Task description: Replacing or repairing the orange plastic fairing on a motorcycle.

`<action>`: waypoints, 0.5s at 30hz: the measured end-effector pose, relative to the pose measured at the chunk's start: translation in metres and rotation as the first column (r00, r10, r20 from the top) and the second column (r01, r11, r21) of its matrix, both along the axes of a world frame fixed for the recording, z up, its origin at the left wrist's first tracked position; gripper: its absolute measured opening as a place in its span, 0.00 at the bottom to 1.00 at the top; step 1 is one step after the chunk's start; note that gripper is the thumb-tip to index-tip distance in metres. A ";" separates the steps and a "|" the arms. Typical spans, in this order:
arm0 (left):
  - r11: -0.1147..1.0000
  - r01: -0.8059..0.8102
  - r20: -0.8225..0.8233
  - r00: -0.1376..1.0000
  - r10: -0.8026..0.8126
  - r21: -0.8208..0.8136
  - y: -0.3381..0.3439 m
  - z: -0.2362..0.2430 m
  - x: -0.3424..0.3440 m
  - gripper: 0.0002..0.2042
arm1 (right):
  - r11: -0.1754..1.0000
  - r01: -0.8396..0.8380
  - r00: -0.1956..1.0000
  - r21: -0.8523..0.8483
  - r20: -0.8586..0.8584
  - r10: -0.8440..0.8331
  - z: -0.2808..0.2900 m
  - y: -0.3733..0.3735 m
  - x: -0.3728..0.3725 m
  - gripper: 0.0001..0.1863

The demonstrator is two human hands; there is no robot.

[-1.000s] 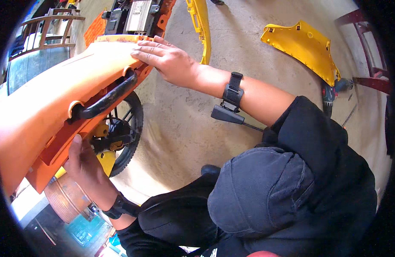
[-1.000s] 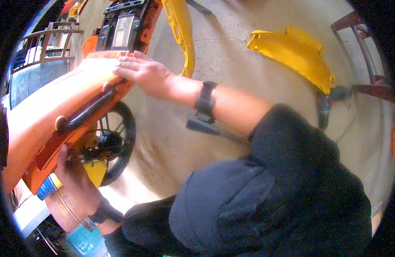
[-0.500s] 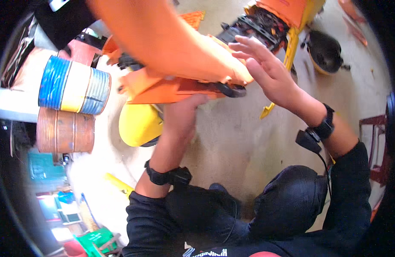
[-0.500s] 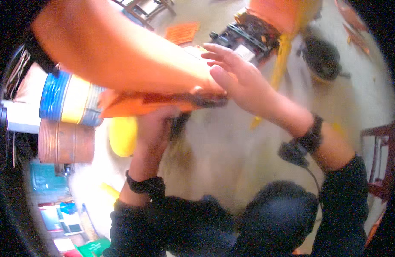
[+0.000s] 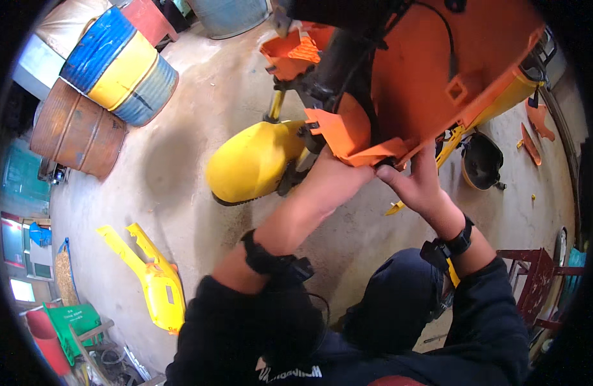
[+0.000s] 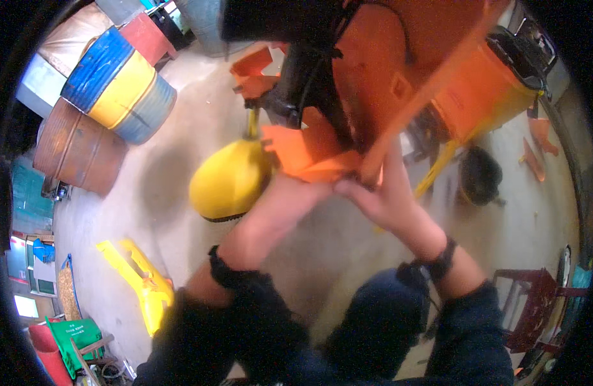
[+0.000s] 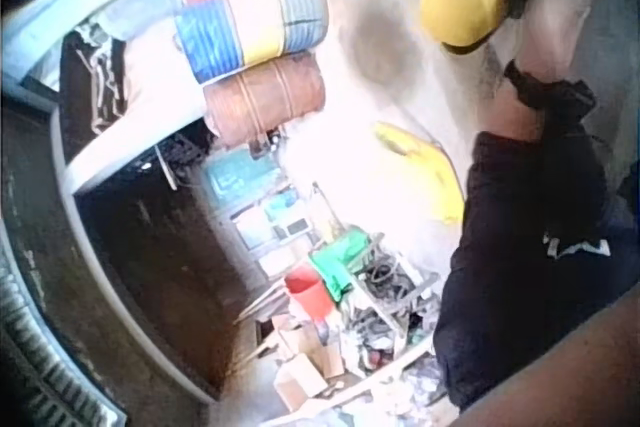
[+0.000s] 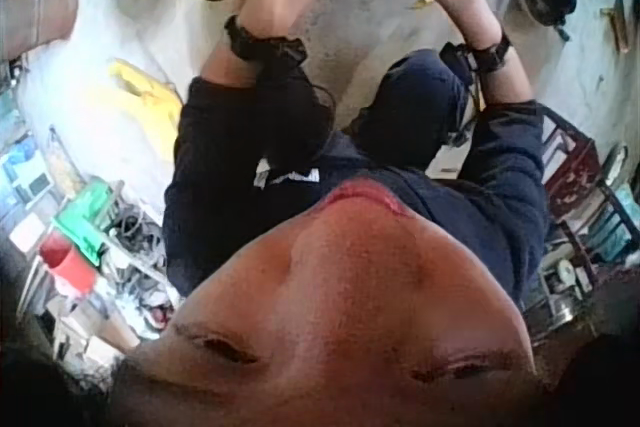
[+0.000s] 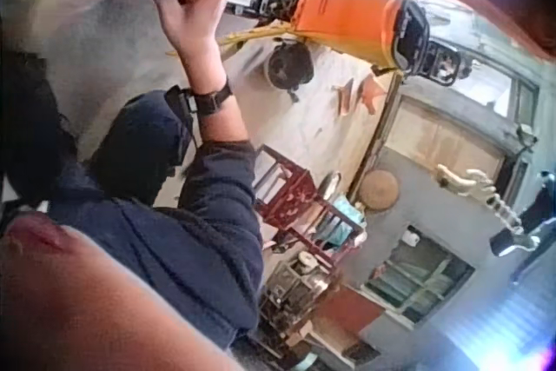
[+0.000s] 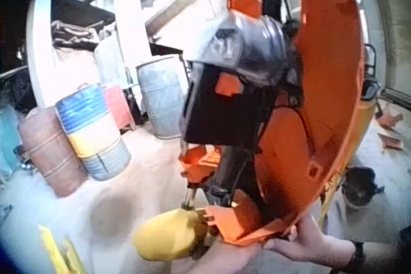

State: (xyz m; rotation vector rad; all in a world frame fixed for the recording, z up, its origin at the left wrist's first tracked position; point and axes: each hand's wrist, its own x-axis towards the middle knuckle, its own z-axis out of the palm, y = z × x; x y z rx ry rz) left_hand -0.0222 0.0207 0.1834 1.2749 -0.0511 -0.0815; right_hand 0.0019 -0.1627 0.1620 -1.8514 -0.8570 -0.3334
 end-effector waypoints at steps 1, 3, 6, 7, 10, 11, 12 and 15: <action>0.961 -0.012 0.182 0.982 -0.040 0.276 0.006 -0.007 0.003 0.16 | 0.999 0.054 0.997 0.001 -0.056 -0.054 -0.005 0.000 -0.004 0.44; 0.943 -0.030 0.191 0.981 -0.035 0.332 -0.003 -0.011 0.005 0.15 | 0.986 0.110 0.993 0.129 -0.054 -0.103 -0.013 0.009 -0.003 0.38; 0.973 -0.130 0.208 0.974 0.090 0.189 -0.015 -0.008 0.000 0.16 | 0.895 0.183 0.973 0.407 -0.203 -0.107 -0.003 0.034 -0.018 0.37; 0.961 -0.059 0.155 0.988 0.017 0.271 -0.007 -0.006 0.003 0.15 | 0.898 0.183 0.973 0.399 -0.201 -0.109 -0.004 0.042 -0.017 0.37; 0.955 -0.065 0.334 0.942 -0.037 0.289 0.001 -0.010 0.007 0.15 | 0.889 0.220 0.974 0.402 -0.137 -0.178 -0.006 0.050 -0.017 0.37; 0.915 -0.002 0.337 0.930 -0.146 0.403 0.005 -0.010 0.015 0.16 | 0.883 0.254 0.965 0.395 -0.165 -0.203 -0.008 0.050 -0.018 0.37; 0.922 0.019 0.334 0.929 -0.159 0.387 0.004 -0.015 0.016 0.16 | 0.875 0.287 0.955 0.390 -0.192 -0.228 -0.010 0.048 -0.019 0.38; 0.947 -0.043 0.273 0.961 -0.049 0.318 0.000 -0.013 0.010 0.17 | 0.883 0.288 0.952 0.370 -0.214 -0.221 -0.011 0.050 -0.022 0.38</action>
